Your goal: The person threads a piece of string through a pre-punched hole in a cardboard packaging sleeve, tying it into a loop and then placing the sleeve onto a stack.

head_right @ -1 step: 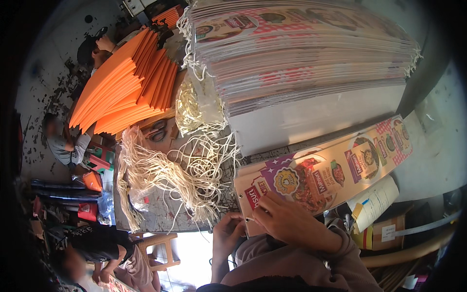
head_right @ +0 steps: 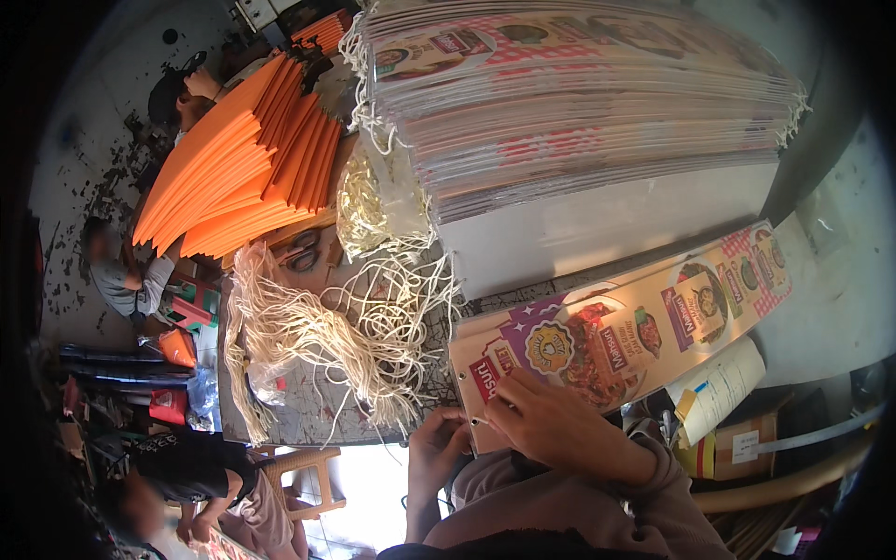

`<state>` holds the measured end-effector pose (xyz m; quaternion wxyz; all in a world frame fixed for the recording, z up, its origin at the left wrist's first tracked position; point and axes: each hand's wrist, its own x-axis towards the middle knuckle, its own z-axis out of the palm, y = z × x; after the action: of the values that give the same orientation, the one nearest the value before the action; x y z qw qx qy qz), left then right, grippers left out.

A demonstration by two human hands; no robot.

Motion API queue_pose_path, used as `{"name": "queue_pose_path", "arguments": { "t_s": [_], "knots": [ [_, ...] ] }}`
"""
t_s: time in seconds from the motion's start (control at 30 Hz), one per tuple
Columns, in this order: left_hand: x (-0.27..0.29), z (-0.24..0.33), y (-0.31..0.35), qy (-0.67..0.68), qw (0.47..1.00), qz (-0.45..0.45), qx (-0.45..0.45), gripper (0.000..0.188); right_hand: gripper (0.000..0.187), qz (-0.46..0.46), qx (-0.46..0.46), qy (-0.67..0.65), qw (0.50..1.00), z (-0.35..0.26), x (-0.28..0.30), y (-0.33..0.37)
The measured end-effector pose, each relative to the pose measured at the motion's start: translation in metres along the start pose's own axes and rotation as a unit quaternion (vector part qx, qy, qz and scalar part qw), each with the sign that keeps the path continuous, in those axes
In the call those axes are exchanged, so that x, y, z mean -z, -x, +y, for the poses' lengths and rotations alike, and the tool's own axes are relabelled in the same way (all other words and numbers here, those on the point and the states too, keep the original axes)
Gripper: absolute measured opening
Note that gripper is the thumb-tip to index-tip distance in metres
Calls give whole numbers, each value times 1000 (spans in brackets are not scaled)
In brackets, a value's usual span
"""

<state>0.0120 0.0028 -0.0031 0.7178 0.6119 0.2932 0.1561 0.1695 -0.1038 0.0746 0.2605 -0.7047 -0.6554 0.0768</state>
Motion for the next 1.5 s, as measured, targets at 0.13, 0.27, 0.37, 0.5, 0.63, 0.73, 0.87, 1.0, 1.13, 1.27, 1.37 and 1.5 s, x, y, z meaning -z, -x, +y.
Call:
{"name": "queue_pose_path", "arguments": {
  "t_s": [0.13, 0.27, 0.37, 0.5, 0.63, 0.73, 0.87, 1.0, 1.13, 1.27, 1.37, 1.5],
  "knots": [
    [-3, -1, -1, -17, 1000, 11, -7, 16, 15, -15, 24, 36, 999, 0, -1, 1],
    [-4, -1, -1, -41, 999, 24, -10, 15, 16, -8, 53, 81, 995, -1, -2, -1],
    [-4, 0, -1, -37, 999, 26, -10, 15, 15, -2, 6, 51, 999, -5, -2, -4],
    [-3, 0, -1, -41, 999, 24, -7, 15, 15, 14, 13, 48, 999, -5, 0, -6],
    [-2, 0, -1, -42, 999, 22, -10, 15, 16, 13, 9, 67, 998, -6, -3, -7],
    [0, 0, -1, -43, 999, 18, -11, 15, 17, 16, 11, 74, 997, -5, -9, -7],
    [0, 1, 0, -47, 999, 4, -19, 14, 17, 30, 19, 77, 996, -2, -16, -6],
    [-3, 22, 3, -137, 988, 69, -35, 9, 20, -45, -33, 36, 998, -3, -9, -4],
    [14, 13, 6, -88, 975, 192, -76, 5, 19, -84, -47, -8, 995, 6, -1, 4],
    [21, 10, 9, 55, 980, 159, -103, 5, 23, -75, -8, -67, 995, 24, 14, 19],
    [7, 16, 2, 319, 929, 165, -91, 8, 26, -42, -17, -242, 969, 43, 32, 36],
    [-14, 9, -9, 402, 875, 237, -126, 8, 30, -35, -93, -404, 909, 75, 58, 57]
  ]
}}
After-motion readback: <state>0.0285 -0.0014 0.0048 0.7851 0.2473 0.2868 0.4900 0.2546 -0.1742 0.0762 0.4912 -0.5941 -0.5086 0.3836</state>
